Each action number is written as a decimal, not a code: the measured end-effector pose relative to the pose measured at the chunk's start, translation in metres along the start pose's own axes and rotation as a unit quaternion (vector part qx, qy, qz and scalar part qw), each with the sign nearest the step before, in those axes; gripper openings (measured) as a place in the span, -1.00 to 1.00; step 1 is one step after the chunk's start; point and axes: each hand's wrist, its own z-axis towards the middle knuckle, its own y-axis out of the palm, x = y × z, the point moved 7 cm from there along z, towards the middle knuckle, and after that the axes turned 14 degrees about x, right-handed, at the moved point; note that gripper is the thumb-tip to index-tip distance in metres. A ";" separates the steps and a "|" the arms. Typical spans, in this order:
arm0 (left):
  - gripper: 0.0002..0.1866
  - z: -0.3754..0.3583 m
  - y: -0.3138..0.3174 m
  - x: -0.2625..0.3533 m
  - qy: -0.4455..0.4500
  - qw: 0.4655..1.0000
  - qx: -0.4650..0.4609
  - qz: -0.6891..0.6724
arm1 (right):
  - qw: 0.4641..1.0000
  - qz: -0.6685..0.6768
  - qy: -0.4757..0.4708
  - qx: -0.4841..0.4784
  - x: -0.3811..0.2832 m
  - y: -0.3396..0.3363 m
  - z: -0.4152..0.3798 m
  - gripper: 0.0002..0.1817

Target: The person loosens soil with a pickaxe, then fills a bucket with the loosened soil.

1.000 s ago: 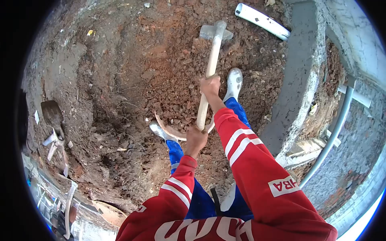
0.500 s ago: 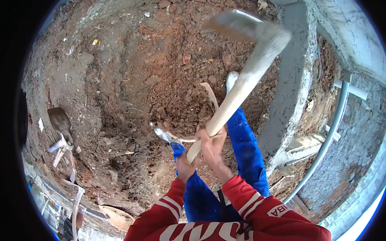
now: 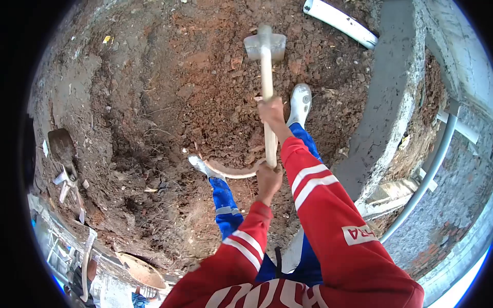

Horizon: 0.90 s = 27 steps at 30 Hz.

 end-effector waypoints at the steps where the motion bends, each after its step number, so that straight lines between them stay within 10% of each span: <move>1: -0.78 -0.009 -0.006 -0.023 -0.147 0.988 -0.005 0.035 | 0.989 -0.131 -0.011 0.063 -0.001 0.013 -0.013 -0.45; 4: -0.74 0.020 -0.014 -0.011 -0.317 0.934 -0.157 -0.045 | 0.991 -0.128 -0.037 0.014 -0.038 0.023 0.002 -0.49; 13: -0.68 -0.109 -0.200 -0.033 -0.165 0.972 -0.111 0.122 | 0.966 0.236 0.102 0.040 0.044 -0.008 -0.239 -0.90; 15: -0.63 -0.102 -0.205 -0.023 -0.090 0.972 -0.151 0.155 | 0.934 0.340 0.102 0.035 -0.028 -0.049 -0.256 -0.95; 17: -0.65 -0.056 -0.176 0.026 -0.026 0.992 -0.108 0.056 | 0.926 0.365 0.039 0.086 -0.094 -0.111 -0.243 -0.90; 21: -0.78 0.091 -0.113 0.269 0.125 0.977 -0.049 -0.164 | 0.834 0.388 -0.375 0.111 -0.316 -0.301 -0.232 -0.81; 25: -0.72 0.188 -0.109 0.472 0.309 0.887 0.148 -0.308 | 0.743 0.384 -0.523 0.165 -0.470 -0.402 -0.203 -0.84; 27: -0.87 0.235 -0.097 0.503 0.274 0.899 0.092 -0.329 | 0.723 0.384 -0.536 0.207 -0.481 -0.386 -0.170 -0.80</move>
